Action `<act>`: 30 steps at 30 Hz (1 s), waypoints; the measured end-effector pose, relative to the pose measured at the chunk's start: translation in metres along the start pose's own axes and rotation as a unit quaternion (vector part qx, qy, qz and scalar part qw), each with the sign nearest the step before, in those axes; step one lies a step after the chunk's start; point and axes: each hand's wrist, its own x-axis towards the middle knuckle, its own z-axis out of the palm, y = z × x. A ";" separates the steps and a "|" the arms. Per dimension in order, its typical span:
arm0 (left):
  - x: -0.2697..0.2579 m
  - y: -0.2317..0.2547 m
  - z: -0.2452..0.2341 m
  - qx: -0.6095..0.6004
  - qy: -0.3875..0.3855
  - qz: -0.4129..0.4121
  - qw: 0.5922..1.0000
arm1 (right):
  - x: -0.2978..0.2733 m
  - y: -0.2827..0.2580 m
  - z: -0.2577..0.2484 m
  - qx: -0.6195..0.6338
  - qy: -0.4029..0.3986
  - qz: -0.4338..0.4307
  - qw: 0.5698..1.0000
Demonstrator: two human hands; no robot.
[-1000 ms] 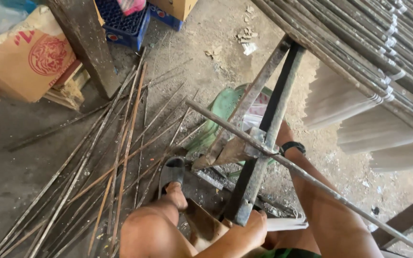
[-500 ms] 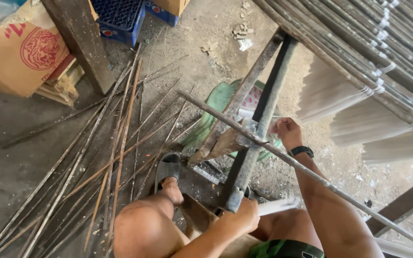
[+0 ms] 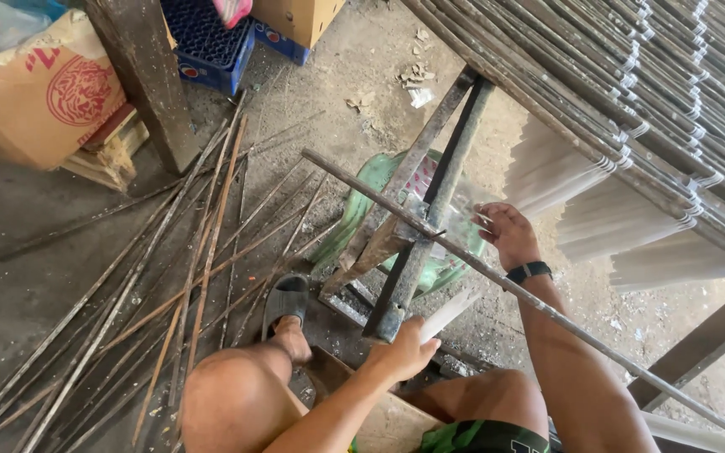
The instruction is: The person is packaging bundles of white candles by sliding them into clear plastic bags.
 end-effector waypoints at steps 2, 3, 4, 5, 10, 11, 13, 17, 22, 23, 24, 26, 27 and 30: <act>0.006 -0.005 0.002 -0.032 -0.003 -0.001 0.999 | 0.002 0.002 -0.003 0.053 0.001 -0.007 0.999; 0.009 -0.008 0.003 -0.064 -0.006 -0.002 0.998 | 0.004 0.002 -0.004 0.105 0.002 -0.014 0.994; 0.006 -0.005 0.000 -0.065 -0.006 -0.002 0.998 | 0.009 0.009 -0.010 0.104 0.002 -0.013 0.995; 0.003 -0.003 -0.003 -0.059 -0.017 -0.023 0.998 | 0.015 0.015 -0.015 0.109 0.004 -0.037 0.993; 0.018 -0.005 0.001 -0.001 0.105 0.074 0.992 | -0.013 0.024 -0.012 0.004 0.069 -0.112 0.991; 0.021 -0.007 0.004 0.037 0.204 0.159 0.965 | -0.017 0.039 -0.015 -0.067 0.067 -0.127 0.987; 0.011 0.002 -0.001 0.075 0.297 0.240 0.921 | -0.053 0.047 -0.006 -0.137 0.064 -0.138 0.979; 0.033 -0.019 0.014 -0.167 0.185 0.230 0.941 | -0.136 0.051 0.021 -0.126 0.031 -0.129 0.983; -0.002 -0.003 0.010 -0.020 0.109 0.227 0.968 | -0.174 0.076 0.007 -0.101 0.003 -0.116 0.988; 0.007 -0.011 0.011 -0.029 0.143 0.249 0.957 | -0.177 0.076 0.004 -0.070 -0.033 -0.108 0.991; 0.017 -0.019 0.012 -0.038 0.176 0.271 0.946 | -0.180 0.077 0.001 -0.039 -0.069 -0.101 0.992; 0.020 -0.028 0.012 -0.052 0.191 0.261 0.945 | -0.189 0.079 -0.008 -0.033 -0.057 -0.066 0.996; 0.022 -0.032 0.011 -0.071 0.214 0.250 0.942 | -0.193 0.078 -0.013 -0.031 -0.054 -0.033 0.998; 0.034 -0.042 0.004 -0.111 0.213 0.256 0.936 | -0.204 0.101 -0.028 0.032 -0.081 0.053 0.995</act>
